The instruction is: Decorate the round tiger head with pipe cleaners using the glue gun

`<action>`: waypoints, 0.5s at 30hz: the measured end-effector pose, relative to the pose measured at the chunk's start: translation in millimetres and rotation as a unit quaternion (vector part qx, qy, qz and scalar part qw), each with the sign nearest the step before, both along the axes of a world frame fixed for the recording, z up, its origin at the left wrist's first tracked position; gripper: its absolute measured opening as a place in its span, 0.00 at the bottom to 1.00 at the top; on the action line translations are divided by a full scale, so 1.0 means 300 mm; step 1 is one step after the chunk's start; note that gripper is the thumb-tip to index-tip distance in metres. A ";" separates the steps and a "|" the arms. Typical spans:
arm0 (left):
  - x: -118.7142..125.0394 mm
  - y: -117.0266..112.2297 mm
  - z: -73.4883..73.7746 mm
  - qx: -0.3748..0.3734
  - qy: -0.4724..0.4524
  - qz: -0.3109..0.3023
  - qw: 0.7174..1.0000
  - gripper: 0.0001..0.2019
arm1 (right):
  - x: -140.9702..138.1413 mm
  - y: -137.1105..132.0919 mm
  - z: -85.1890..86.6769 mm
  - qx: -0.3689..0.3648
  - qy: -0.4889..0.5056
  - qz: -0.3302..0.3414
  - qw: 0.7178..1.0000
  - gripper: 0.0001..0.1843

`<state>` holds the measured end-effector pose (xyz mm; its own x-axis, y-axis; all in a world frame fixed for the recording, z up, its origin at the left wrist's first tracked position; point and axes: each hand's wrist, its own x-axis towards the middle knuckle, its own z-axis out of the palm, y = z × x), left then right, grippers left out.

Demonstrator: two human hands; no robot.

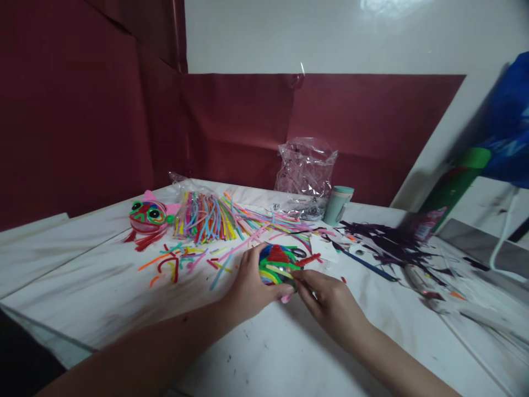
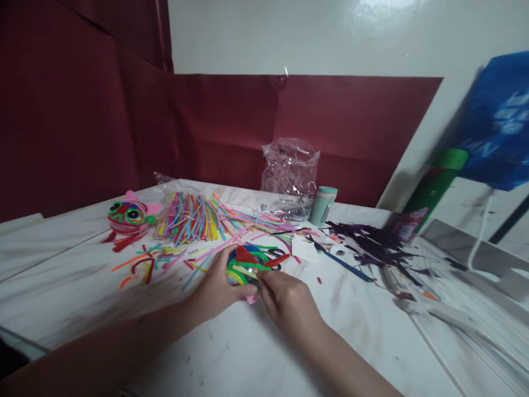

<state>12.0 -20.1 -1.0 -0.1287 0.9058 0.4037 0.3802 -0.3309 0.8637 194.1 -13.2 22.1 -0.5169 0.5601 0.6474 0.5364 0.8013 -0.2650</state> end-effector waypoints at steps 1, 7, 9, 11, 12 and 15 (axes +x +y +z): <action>-0.001 -0.001 -0.001 -0.004 -0.007 -0.008 1.000 0.42 | -0.001 0.000 0.000 -0.001 0.000 -0.006 1.000 0.13; -0.010 -0.002 0.004 -0.025 -0.056 -0.046 0.997 0.37 | 0.006 0.010 0.000 0.014 0.005 -0.017 1.000 0.11; -0.016 -0.002 0.014 -0.048 -0.065 -0.057 0.995 0.39 | 0.009 0.017 -0.002 0.022 0.011 -0.012 1.000 0.10; -0.021 -0.001 0.023 -0.072 -0.085 -0.068 0.991 0.42 | 0.011 0.023 -0.003 0.026 0.015 -0.003 1.000 0.10; -0.024 0.001 0.024 -0.082 -0.097 -0.074 0.989 0.43 | 0.012 0.026 -0.004 0.026 0.015 0.000 1.000 0.10; -0.031 0.010 0.015 -0.089 -0.121 -0.089 0.985 0.48 | 0.019 0.032 -0.007 0.019 0.008 -0.004 1.000 0.10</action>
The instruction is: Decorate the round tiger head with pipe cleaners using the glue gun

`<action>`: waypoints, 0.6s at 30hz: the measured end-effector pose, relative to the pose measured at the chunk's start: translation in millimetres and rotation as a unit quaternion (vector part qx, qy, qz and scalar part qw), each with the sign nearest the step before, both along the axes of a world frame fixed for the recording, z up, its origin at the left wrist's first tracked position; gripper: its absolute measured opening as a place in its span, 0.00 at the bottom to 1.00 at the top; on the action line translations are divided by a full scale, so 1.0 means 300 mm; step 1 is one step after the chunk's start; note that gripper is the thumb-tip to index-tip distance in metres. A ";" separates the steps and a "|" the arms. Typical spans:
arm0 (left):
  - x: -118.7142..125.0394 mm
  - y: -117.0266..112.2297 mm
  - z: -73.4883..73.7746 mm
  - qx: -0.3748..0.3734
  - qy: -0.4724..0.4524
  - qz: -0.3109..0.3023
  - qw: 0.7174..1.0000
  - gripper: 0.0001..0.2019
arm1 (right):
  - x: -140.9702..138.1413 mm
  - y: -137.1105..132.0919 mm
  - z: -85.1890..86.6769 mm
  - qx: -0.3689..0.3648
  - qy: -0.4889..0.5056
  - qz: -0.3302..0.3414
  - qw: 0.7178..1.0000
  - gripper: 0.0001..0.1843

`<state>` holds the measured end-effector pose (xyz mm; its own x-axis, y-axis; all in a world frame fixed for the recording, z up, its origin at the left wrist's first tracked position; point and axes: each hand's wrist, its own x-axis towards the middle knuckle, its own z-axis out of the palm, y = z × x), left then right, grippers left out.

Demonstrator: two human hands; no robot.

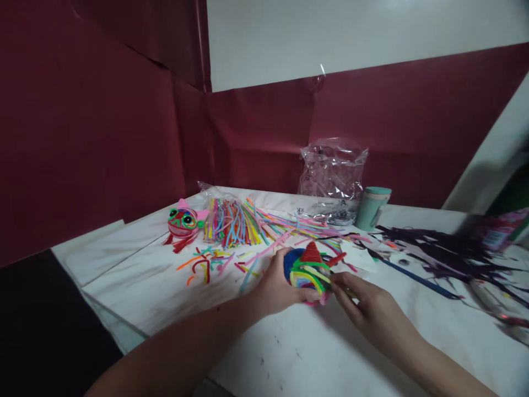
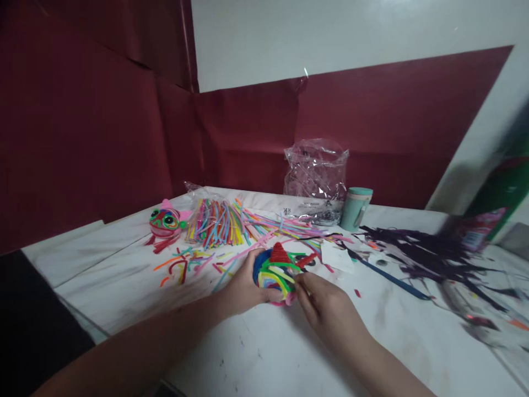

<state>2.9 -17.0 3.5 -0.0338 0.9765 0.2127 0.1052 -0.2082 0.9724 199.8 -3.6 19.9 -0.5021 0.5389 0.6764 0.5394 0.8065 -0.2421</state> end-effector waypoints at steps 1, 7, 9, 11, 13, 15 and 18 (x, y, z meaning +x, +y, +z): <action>-0.002 0.004 -0.007 0.004 -0.004 -0.004 1.000 0.49 | 0.003 0.001 -0.001 -0.003 -0.002 -0.003 1.000 0.10; -0.004 0.017 -0.033 0.039 -0.016 -0.024 0.999 0.44 | 0.003 -0.005 -0.001 -0.007 -0.013 0.004 1.000 0.11; -0.001 0.015 -0.028 0.040 -0.014 -0.012 0.999 0.42 | -0.008 -0.016 0.001 -0.009 -0.015 0.006 1.000 0.11; 0.002 0.012 -0.017 0.034 0.001 0.013 0.999 0.41 | -0.013 -0.024 0.002 -0.026 -0.013 0.010 1.000 0.12; 0.004 0.009 -0.004 0.021 0.016 0.035 0.999 0.40 | -0.001 -0.013 0.004 -0.055 0.010 -0.001 0.998 0.11; 0.003 0.007 0.009 0.007 0.022 0.043 0.999 0.39 | 0.038 0.026 0.008 -0.093 0.059 -0.061 0.992 0.10; -0.003 0.005 0.022 -0.007 0.023 0.038 0.999 0.38 | 0.137 0.132 0.013 -0.137 0.129 -0.210 0.959 0.12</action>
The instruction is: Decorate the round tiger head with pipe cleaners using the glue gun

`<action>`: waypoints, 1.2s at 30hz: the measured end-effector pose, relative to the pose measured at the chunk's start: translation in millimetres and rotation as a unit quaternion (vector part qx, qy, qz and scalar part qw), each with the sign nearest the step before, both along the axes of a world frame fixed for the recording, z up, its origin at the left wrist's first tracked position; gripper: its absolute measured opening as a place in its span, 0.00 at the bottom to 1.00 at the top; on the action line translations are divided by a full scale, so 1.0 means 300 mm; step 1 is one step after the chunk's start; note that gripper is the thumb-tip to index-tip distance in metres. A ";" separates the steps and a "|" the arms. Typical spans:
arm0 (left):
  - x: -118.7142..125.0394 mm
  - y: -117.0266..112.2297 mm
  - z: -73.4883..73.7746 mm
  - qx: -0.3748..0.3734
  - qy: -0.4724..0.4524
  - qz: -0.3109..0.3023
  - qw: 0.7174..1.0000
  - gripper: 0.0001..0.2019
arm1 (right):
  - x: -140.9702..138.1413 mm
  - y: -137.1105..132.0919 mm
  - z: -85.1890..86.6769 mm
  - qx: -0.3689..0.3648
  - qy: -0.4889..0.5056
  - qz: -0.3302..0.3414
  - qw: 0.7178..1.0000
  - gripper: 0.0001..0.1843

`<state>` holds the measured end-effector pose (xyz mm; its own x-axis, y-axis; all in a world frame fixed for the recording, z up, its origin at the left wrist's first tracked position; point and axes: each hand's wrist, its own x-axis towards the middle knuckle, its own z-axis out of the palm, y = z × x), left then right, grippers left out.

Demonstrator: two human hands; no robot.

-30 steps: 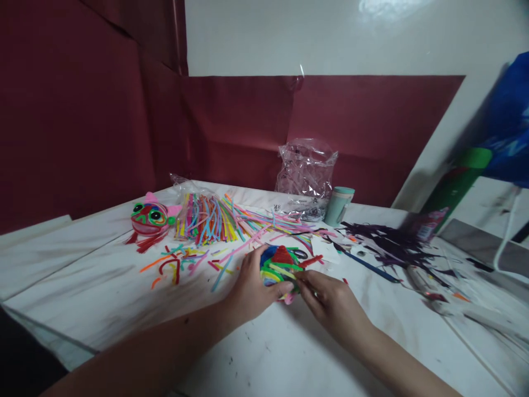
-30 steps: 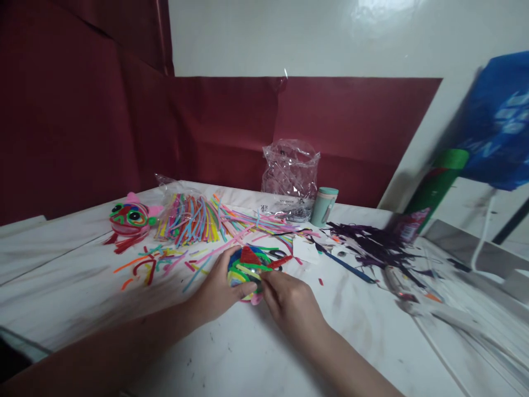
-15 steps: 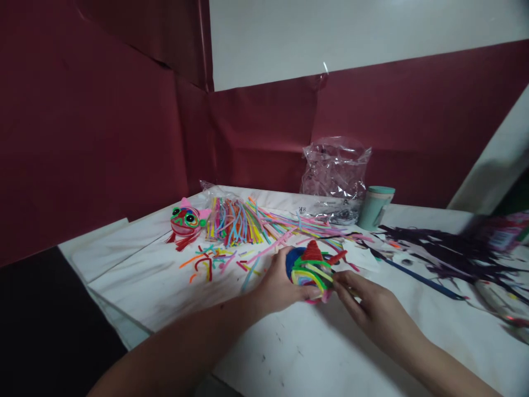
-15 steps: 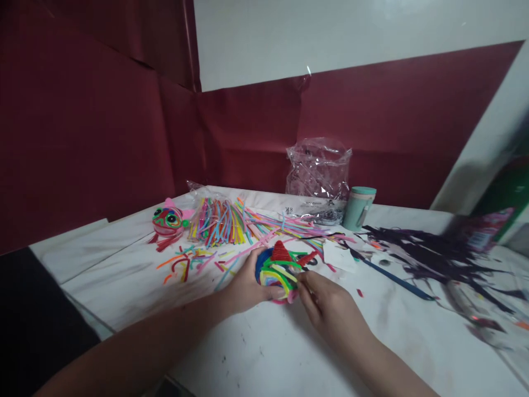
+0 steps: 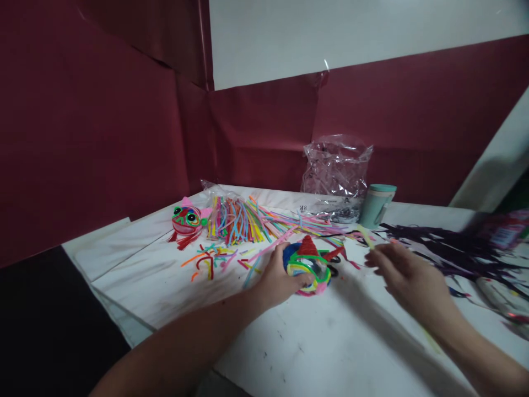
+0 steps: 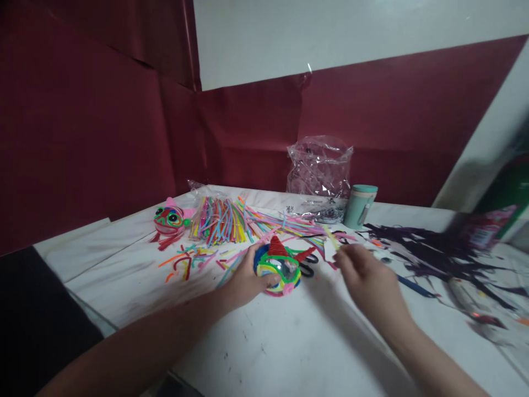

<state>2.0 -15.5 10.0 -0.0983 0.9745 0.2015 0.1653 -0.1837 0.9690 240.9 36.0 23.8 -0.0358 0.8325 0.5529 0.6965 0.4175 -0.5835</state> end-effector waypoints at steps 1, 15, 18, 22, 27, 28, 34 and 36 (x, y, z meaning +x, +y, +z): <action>-0.003 0.001 0.002 -0.003 0.000 -0.004 1.000 0.38 | 0.035 0.039 -0.002 -0.016 -0.003 -0.033 0.999 0.11; -0.018 0.034 -0.022 -0.001 -0.003 -0.009 1.000 0.40 | -0.002 0.075 -0.048 -0.084 -0.038 0.049 0.995 0.14; -0.018 0.037 -0.023 0.001 -0.004 -0.012 1.000 0.39 | -0.082 0.014 -0.053 -0.153 0.013 0.172 0.973 0.16; -0.018 0.034 -0.012 0.014 0.003 -0.008 1.000 0.34 | -0.143 -0.042 -0.063 -0.159 -0.003 0.239 0.958 0.15; -0.016 0.027 -0.003 0.003 -0.012 -0.025 1.000 0.34 | -0.147 -0.062 -0.066 -0.151 -0.012 0.245 0.958 0.13; -0.017 0.026 -0.003 0.005 -0.014 -0.030 0.999 0.34 | -0.146 -0.063 -0.064 -0.153 -0.011 0.245 0.957 0.13; -0.024 0.020 -0.016 0.033 0.007 -0.012 0.999 0.33 | -0.156 -0.076 -0.038 -0.186 0.016 0.246 0.951 0.14; -0.024 0.016 -0.017 0.037 0.007 -0.012 0.999 0.32 | -0.161 -0.078 -0.036 -0.193 0.032 0.249 0.948 0.14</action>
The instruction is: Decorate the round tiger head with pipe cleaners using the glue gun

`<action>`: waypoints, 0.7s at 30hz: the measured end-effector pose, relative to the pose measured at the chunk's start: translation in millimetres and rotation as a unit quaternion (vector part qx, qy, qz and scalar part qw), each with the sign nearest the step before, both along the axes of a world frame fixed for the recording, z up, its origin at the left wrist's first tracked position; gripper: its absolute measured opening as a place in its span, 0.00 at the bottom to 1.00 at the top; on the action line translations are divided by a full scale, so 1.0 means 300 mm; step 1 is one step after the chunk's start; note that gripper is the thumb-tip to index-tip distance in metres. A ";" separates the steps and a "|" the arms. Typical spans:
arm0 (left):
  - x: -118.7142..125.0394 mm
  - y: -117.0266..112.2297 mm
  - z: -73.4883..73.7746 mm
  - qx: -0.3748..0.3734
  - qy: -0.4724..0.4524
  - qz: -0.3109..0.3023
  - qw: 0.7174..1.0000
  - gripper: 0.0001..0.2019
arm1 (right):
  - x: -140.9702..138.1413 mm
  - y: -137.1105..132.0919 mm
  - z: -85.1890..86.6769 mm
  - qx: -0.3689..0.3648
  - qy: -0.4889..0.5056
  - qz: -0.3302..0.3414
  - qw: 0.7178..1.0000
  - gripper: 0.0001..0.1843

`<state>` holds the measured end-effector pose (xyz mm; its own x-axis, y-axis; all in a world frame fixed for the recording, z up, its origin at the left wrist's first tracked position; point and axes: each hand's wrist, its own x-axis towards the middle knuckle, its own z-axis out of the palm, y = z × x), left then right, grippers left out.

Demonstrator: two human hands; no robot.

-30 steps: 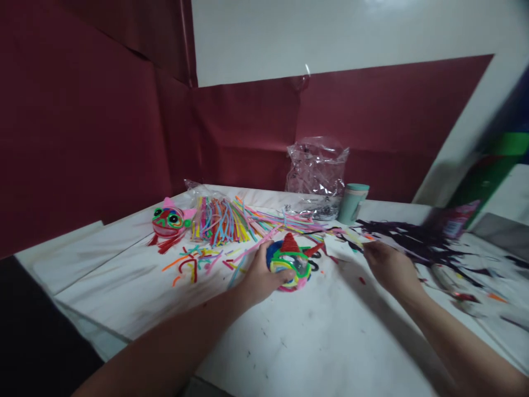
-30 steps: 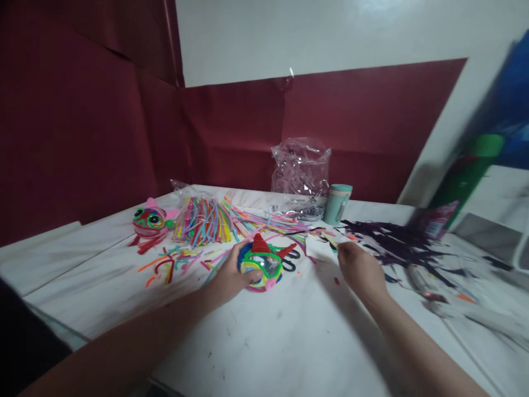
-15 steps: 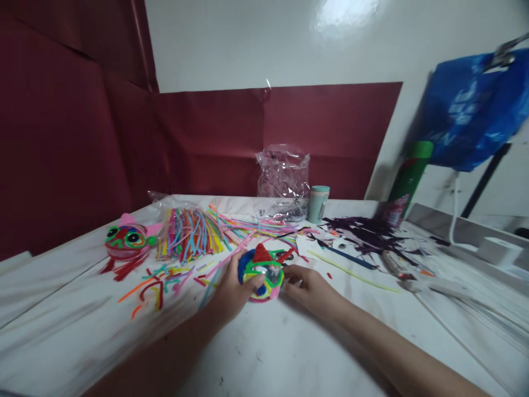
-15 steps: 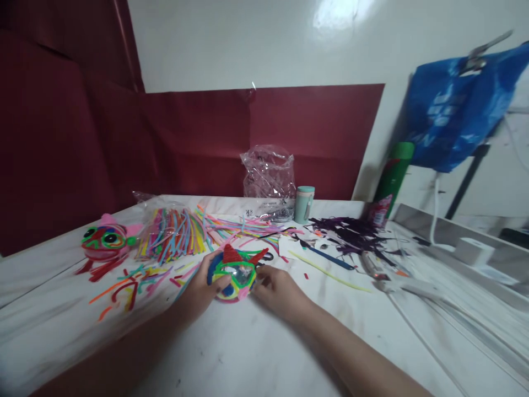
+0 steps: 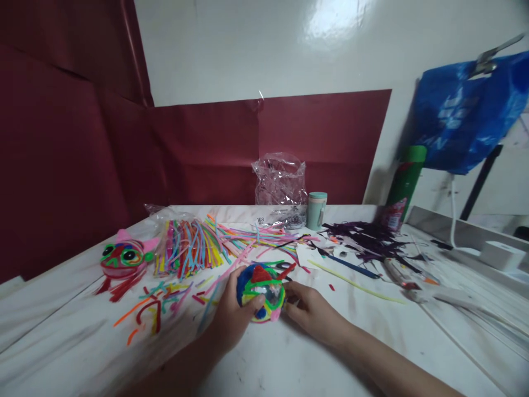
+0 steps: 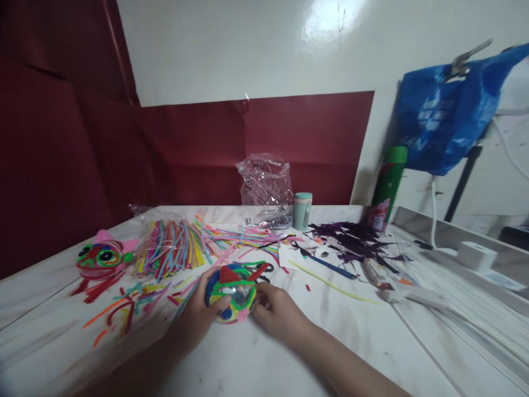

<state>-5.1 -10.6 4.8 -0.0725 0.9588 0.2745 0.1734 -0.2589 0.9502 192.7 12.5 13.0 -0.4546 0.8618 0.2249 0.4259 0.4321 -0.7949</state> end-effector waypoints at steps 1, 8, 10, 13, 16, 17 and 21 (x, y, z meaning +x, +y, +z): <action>0.001 -0.002 0.001 -0.001 -0.002 0.000 1.000 0.32 | -0.001 0.001 -0.001 -0.006 0.009 0.002 1.000 0.14; 0.004 -0.004 0.007 -0.018 -0.013 -0.001 1.000 0.32 | 0.012 0.023 -0.031 -0.058 0.094 0.041 0.993 0.14; 0.002 -0.004 0.005 -0.015 -0.018 0.007 1.000 0.32 | 0.016 0.023 -0.038 -0.072 0.111 0.069 0.989 0.19; 0.003 -0.005 -0.004 -0.006 -0.027 0.018 0.999 0.32 | 0.007 0.014 -0.053 -0.090 0.136 0.089 0.983 0.36; 0.011 -0.005 -0.014 -0.002 -0.041 0.010 0.999 0.33 | -0.014 0.005 -0.080 -0.126 0.180 0.081 0.972 0.49; 0.014 -0.006 -0.016 -0.002 -0.044 0.005 0.999 0.33 | -0.021 0.003 -0.090 -0.135 0.196 0.077 0.968 0.49; 0.019 -0.007 -0.021 -0.015 -0.058 -0.030 0.998 0.34 | -0.033 -0.003 -0.108 -0.145 0.220 0.058 0.963 0.47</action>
<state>0.7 -12.7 -1.5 -0.0440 0.9702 0.2381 0.0459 -0.2361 0.9706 182.9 11.7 -19.4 -0.4670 0.8667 0.1755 -0.0170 0.1897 -0.9817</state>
